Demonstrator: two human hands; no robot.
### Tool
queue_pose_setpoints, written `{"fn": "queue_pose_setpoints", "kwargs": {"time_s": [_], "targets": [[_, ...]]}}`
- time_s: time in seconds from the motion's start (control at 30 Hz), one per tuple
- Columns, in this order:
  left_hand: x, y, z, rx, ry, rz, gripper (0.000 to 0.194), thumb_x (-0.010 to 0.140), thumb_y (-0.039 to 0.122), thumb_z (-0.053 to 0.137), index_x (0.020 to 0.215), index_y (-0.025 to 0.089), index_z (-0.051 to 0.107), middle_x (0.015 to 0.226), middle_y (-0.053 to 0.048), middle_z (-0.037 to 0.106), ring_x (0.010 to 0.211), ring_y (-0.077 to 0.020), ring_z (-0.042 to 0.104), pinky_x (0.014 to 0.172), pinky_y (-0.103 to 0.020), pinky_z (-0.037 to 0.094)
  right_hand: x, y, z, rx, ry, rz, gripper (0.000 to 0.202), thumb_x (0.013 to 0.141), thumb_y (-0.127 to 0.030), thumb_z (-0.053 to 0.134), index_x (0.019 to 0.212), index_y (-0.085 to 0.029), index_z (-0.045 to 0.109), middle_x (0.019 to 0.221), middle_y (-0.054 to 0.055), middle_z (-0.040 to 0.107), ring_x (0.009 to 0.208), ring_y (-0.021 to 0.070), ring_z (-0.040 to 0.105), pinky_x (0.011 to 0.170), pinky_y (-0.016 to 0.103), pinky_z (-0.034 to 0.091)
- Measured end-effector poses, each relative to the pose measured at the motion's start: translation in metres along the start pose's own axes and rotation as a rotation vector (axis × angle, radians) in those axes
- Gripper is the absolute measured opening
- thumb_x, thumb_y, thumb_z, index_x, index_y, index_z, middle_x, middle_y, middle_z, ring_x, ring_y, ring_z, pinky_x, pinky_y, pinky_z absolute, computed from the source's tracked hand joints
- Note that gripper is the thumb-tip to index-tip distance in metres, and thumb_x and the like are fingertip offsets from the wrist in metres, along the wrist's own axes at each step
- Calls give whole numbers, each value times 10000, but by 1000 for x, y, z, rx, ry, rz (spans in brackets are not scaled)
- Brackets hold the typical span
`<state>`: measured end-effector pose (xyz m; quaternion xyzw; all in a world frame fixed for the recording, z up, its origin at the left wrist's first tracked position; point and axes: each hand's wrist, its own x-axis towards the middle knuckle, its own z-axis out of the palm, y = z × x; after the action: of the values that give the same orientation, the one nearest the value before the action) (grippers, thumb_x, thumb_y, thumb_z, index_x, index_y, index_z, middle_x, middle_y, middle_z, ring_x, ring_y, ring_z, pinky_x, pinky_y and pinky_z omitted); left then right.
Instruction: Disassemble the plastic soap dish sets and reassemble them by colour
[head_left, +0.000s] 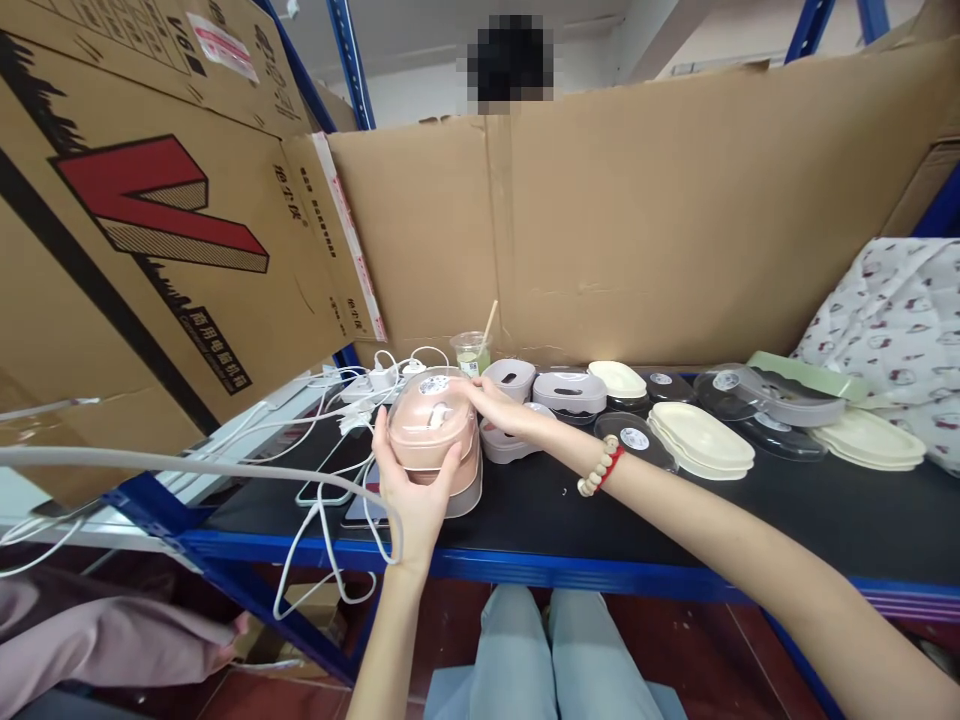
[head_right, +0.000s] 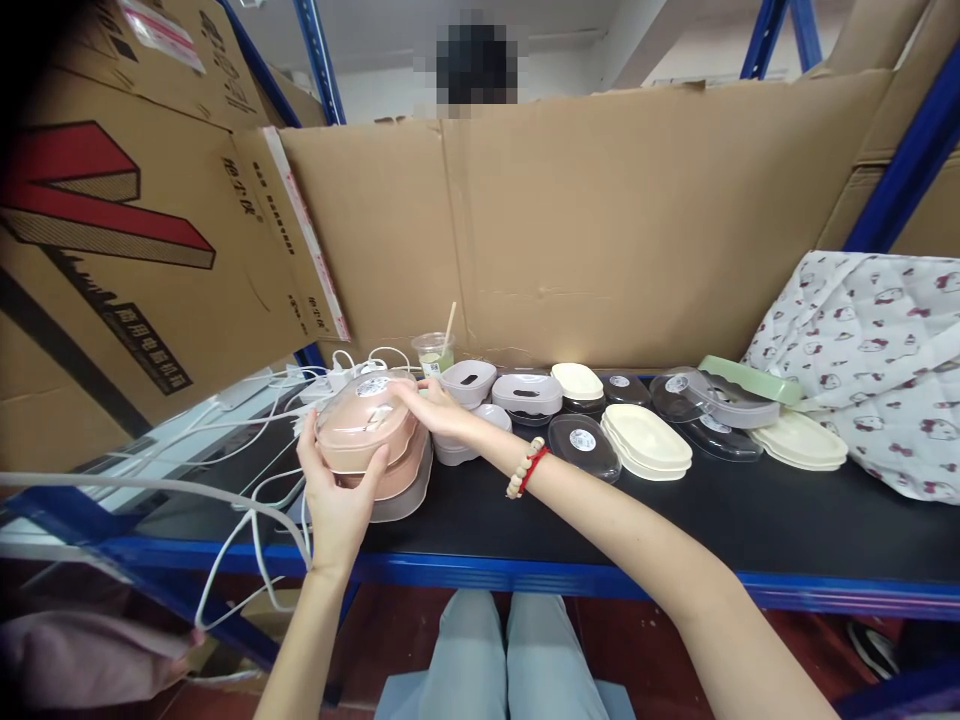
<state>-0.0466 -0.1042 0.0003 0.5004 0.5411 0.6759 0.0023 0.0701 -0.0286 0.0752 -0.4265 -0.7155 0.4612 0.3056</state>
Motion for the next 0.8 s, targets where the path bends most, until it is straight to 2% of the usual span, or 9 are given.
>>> {"fn": "queue_pose_setpoints", "kwargs": {"time_s": [0.1,0.23,0.33,0.4,0.43,0.5,0.57,0.7,0.8], "targets": [[-1,-2,1,-6,12,-42,952,665,532,723,1443,216,274,1447,-179,423,1344,-308,431,1105,-445,365,-4,-4,-2,39,-11,80,623,870,-584,394,1306,-141,437,1413,153,453,1289,269,444,1053,407,381],[-5,-5,-2,9,-18,-61,1024,640,523,746,1458,209,215,1371,-194,490,1281,-306,504,1059,-450,418,-1,5,-18,-23,38,6,565,901,-523,336,1338,-173,411,1416,140,457,1311,245,436,1071,420,352],[-16,-9,-4,88,-22,-66,1133,557,522,799,1459,199,194,1377,-210,473,1289,-338,488,1057,-485,412,-1,25,-39,-362,38,-243,550,832,-338,487,1351,-165,432,1415,154,472,1328,262,420,1096,474,302],[-29,-12,-5,175,-14,-83,1218,485,514,831,1456,168,183,1355,-232,474,1274,-376,492,1040,-529,416,-6,40,-51,-635,-34,-369,648,743,-262,588,1368,-160,449,1446,167,453,1357,302,385,1103,517,275],[-36,-13,-4,219,-7,-93,1230,468,499,839,1452,153,187,1341,-241,478,1267,-394,493,1029,-549,418,-10,48,-56,-743,-85,-381,684,715,-256,624,1373,-169,461,1462,167,442,1373,319,364,1105,531,266],[-47,-15,-1,278,15,-118,1186,488,452,834,1440,133,203,1313,-254,499,1253,-415,501,1009,-574,425,-20,60,-61,-880,-193,-346,684,703,-291,670,1359,-189,503,1467,160,450,1390,332,348,1114,538,244],[-52,-15,2,298,26,-129,1119,531,407,814,1432,127,213,1295,-256,522,1247,-415,510,998,-570,434,-30,67,-63,-940,-247,-303,605,740,-346,667,1315,-193,557,1443,154,487,1374,332,379,1113,536,243],[-48,-19,5,298,12,-106,1035,581,368,786,1424,152,226,1230,-221,586,1161,-377,592,938,-526,490,-46,72,-65,-984,-215,-256,444,803,-348,628,1207,-164,635,1322,156,601,1245,323,527,1047,511,339],[-41,-23,8,280,-21,-106,1056,580,391,789,1430,153,208,1140,-198,638,1049,-369,655,868,-522,524,-49,72,-66,-978,-193,-262,391,809,-304,618,1182,-189,642,1254,142,649,1195,313,567,1023,510,358]]}}
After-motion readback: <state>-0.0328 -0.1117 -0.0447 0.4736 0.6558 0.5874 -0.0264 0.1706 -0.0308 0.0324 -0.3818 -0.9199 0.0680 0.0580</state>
